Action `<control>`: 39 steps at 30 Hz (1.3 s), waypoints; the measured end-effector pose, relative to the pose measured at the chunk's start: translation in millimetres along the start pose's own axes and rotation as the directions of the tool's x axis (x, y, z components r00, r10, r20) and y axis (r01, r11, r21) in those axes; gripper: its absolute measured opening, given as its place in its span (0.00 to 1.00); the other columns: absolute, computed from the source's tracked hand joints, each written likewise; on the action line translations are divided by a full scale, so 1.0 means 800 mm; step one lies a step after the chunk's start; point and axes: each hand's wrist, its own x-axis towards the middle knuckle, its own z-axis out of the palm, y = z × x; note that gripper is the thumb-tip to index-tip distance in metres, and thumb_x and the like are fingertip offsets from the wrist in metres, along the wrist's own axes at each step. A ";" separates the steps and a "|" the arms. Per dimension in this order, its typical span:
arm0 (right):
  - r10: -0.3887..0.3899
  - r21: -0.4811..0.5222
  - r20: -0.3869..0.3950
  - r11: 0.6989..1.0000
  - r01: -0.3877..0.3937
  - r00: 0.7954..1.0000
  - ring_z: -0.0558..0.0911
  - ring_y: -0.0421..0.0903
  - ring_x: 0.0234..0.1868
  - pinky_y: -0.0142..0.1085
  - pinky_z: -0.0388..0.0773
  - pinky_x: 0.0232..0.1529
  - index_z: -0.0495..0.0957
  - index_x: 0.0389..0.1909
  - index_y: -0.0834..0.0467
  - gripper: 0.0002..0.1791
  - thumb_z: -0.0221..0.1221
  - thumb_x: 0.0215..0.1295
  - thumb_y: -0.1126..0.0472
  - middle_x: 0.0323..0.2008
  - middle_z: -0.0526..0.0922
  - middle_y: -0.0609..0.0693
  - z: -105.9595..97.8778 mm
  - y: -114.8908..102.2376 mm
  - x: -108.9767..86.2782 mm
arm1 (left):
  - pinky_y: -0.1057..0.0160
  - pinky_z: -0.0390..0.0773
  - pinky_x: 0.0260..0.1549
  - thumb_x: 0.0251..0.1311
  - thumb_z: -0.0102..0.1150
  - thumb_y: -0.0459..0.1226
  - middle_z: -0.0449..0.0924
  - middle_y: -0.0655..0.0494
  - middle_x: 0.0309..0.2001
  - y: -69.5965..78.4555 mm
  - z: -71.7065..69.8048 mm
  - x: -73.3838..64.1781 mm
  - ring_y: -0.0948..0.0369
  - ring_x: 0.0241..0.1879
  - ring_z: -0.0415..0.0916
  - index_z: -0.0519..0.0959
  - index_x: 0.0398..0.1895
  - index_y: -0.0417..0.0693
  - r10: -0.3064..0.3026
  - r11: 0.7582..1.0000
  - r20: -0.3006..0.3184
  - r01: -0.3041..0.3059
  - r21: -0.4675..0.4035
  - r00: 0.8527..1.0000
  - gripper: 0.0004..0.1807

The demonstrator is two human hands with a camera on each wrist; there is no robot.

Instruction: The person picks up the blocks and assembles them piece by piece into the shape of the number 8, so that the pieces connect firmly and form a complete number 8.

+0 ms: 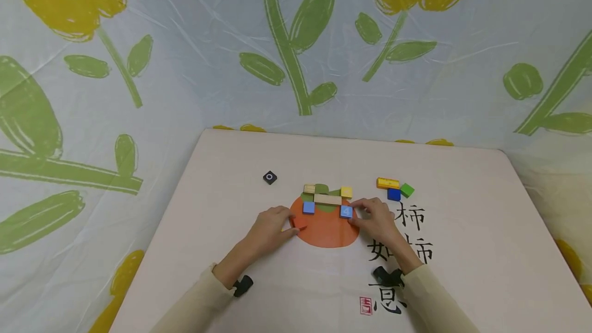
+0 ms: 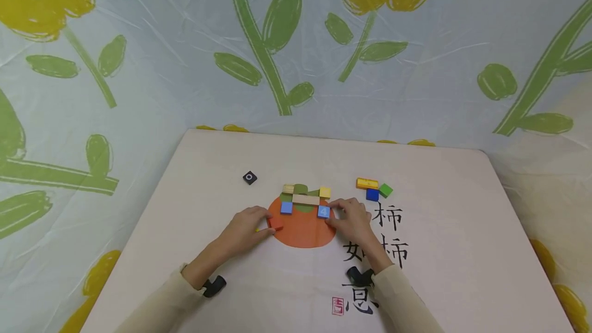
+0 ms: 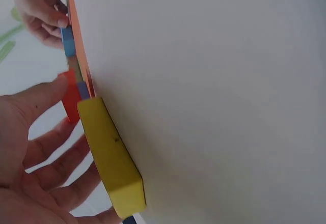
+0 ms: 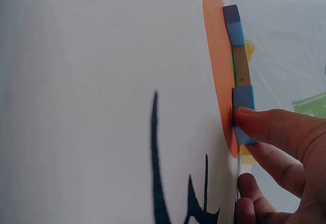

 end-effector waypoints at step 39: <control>-0.010 -0.001 -0.008 1.000 0.010 1.000 0.72 0.58 0.49 0.55 0.61 0.42 0.84 0.49 0.55 0.16 0.70 0.60 0.58 0.46 0.76 0.58 0.004 0.004 0.001 | 0.38 0.69 0.53 0.60 0.66 0.57 0.75 0.49 0.52 0.036 0.023 0.014 0.48 0.56 0.70 0.78 0.55 0.51 -0.096 0.971 -0.048 0.104 0.214 0.994 0.27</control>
